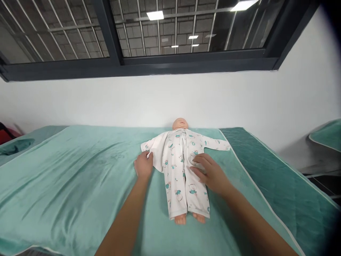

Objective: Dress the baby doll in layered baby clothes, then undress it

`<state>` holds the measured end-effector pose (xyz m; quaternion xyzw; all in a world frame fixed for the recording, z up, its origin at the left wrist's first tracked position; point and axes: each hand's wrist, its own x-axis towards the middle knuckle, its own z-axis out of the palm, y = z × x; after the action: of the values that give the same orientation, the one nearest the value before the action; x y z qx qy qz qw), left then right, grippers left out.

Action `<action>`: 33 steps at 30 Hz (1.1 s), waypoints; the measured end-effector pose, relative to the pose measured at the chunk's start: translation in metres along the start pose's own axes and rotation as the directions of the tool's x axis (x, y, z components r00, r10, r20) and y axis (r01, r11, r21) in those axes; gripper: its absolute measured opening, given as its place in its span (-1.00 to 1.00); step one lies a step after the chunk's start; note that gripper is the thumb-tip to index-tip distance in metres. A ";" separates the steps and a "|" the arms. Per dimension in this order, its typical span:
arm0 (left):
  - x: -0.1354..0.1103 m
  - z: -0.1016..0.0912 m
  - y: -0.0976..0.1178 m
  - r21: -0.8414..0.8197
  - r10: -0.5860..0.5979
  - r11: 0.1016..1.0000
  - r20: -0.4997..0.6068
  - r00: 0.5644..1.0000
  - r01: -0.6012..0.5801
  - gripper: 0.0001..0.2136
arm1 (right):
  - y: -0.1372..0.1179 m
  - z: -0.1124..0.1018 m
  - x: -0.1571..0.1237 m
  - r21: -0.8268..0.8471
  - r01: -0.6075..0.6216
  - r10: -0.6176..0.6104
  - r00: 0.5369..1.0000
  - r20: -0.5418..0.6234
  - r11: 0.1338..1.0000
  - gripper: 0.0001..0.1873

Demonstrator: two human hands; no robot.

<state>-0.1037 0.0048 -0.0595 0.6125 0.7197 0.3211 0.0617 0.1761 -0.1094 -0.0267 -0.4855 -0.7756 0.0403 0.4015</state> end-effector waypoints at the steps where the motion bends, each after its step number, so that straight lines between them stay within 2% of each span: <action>1: 0.000 0.000 0.000 -0.013 -0.009 1.000 -0.001 1.000 0.009 -0.67 | 0.006 0.002 -0.005 0.033 -0.038 0.040 0.998 -0.051 0.999 -0.87; 4: -0.001 0.001 -0.002 -0.095 -0.051 0.994 -0.009 0.999 0.050 -0.70 | 0.024 0.011 -0.014 0.095 -0.215 0.225 0.967 -0.119 0.972 -0.75; 7: -0.004 0.000 -0.004 -0.309 -0.078 0.948 -0.004 0.997 0.073 -0.74 | 0.035 0.019 -0.018 0.126 -0.324 0.332 0.942 -0.050 0.938 -0.59; 10: -0.008 -0.003 0.004 -0.504 -0.078 0.861 0.006 0.997 0.071 -0.75 | 0.041 0.021 -0.019 0.315 -0.394 0.425 0.905 -0.032 0.863 -0.50; 12: -0.011 -0.009 0.020 -0.564 -0.061 0.825 0.000 0.998 0.050 -0.76 | 0.045 0.019 -0.018 0.482 -0.437 0.526 0.848 -0.060 0.759 -0.46; 14: -0.017 -0.019 0.045 -0.613 -0.003 0.790 -0.024 1.000 -0.013 -0.77 | 0.050 0.018 -0.017 0.613 -0.440 0.609 0.789 -0.085 0.656 -0.46; 17: -0.030 -0.033 0.091 -0.621 0.189 0.761 -0.066 0.980 -0.189 -0.76 | 0.056 0.018 -0.016 0.733 -0.415 0.668 0.741 -0.071 0.539 -0.50; 18: -0.035 -0.036 0.104 -0.592 0.311 0.756 -0.049 0.949 -0.278 -0.76 | 0.057 0.018 -0.015 0.753 -0.410 0.675 0.735 -0.061 0.514 -0.51; 19: -0.041 -0.037 0.115 -0.540 0.453 0.747 -0.014 0.891 -0.388 -0.76 | 0.058 0.018 -0.015 0.765 -0.406 0.680 0.731 -0.057 0.500 -0.52; 21: -0.054 -0.035 0.127 -0.403 0.675 0.693 0.069 0.735 -0.598 -0.76 | 0.059 0.018 -0.014 0.772 -0.399 0.681 0.730 -0.060 0.495 -0.53; 22: -0.061 -0.032 0.128 -0.340 0.741 0.653 0.100 0.664 -0.677 -0.77 | 0.059 0.018 -0.014 0.773 -0.395 0.681 0.729 -0.064 0.496 -0.53; 23: -0.067 -0.028 0.126 -0.291 0.781 0.617 0.112 0.615 -0.731 -0.80 | 0.059 0.018 -0.014 0.775 -0.392 0.681 0.729 -0.067 0.496 -0.54; 24: -0.073 -0.025 0.122 -0.262 0.802 0.592 0.103 0.588 -0.762 -0.82 | 0.060 0.018 -0.014 0.775 -0.391 0.680 0.730 -0.068 0.497 -0.54; 25: -0.079 -0.023 0.117 -0.252 0.810 0.580 0.073 0.582 -0.775 -0.83 | 0.061 0.018 -0.014 0.774 -0.391 0.678 0.732 -0.067 0.498 -0.55; 26: -0.083 -0.021 0.111 -0.255 0.802 0.582 0.022 0.597 -0.773 -0.85 | 0.062 0.019 -0.014 0.773 -0.391 0.676 0.734 -0.066 0.499 -0.55; 27: -0.088 -0.020 0.105 -0.265 0.774 0.601 -0.042 0.631 -0.755 -0.86 | 0.063 0.020 -0.014 0.772 -0.391 0.674 0.736 -0.065 0.501 -0.55; 30: -0.096 -0.022 0.087 -0.330 0.582 0.710 -0.223 0.782 -0.622 -0.89 | 0.067 0.022 -0.014 0.767 -0.391 0.670 0.740 -0.067 0.509 -0.56; 31: -0.098 -0.022 0.082 -0.362 0.516 0.738 -0.241 0.822 -0.569 -0.88 | 0.068 0.022 -0.015 0.764 -0.393 0.669 0.741 -0.067 0.512 -0.56; 33: -0.102 -0.022 0.072 -0.426 0.437 0.766 -0.204 0.876 -0.482 -0.86 | 0.068 0.023 -0.015 0.757 -0.397 0.665 0.743 -0.066 0.519 -0.57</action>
<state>-0.0292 -0.0946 -0.0347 0.7214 0.4516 0.5168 0.0923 0.2132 -0.0779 -0.0817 -0.5108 -0.4244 0.3673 0.6513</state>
